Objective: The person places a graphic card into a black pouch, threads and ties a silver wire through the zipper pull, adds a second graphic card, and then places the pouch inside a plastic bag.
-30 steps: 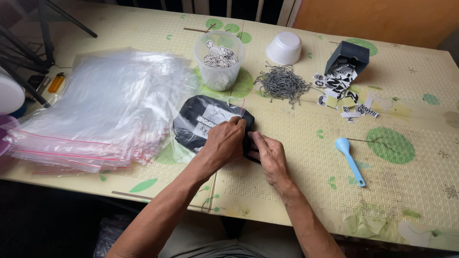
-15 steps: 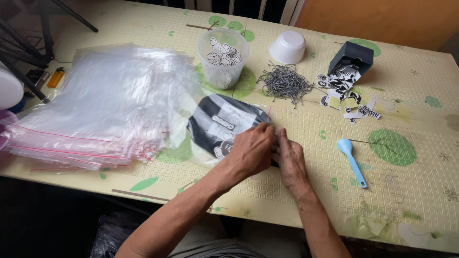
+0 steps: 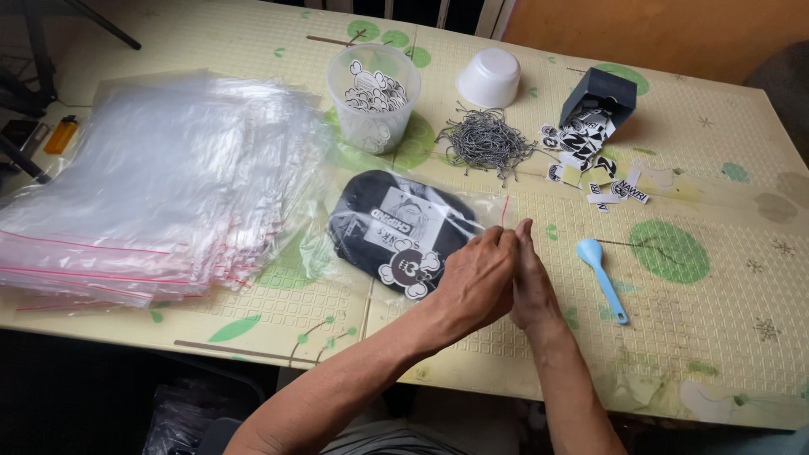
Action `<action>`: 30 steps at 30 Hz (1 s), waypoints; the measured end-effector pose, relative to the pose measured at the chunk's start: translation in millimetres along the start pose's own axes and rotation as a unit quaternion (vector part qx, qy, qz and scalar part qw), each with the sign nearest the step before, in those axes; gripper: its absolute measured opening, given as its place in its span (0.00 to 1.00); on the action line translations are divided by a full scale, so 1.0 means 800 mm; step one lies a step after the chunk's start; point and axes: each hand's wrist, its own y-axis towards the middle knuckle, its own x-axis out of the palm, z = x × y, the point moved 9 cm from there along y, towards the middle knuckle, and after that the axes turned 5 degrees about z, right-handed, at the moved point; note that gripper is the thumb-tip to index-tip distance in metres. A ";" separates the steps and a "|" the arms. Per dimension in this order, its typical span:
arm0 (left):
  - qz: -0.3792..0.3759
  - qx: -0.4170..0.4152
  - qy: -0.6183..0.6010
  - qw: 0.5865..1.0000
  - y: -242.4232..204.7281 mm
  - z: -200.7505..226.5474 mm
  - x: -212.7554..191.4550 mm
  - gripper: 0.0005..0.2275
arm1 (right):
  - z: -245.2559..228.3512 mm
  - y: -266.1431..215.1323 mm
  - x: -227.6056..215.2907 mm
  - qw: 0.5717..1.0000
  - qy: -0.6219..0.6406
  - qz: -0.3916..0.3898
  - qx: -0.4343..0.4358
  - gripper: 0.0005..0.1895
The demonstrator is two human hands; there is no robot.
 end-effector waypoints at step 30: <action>0.303 -0.207 0.244 0.898 -0.140 -0.333 -0.162 0.12 | 0.121 0.065 0.012 0.963 0.115 -0.026 0.242 0.51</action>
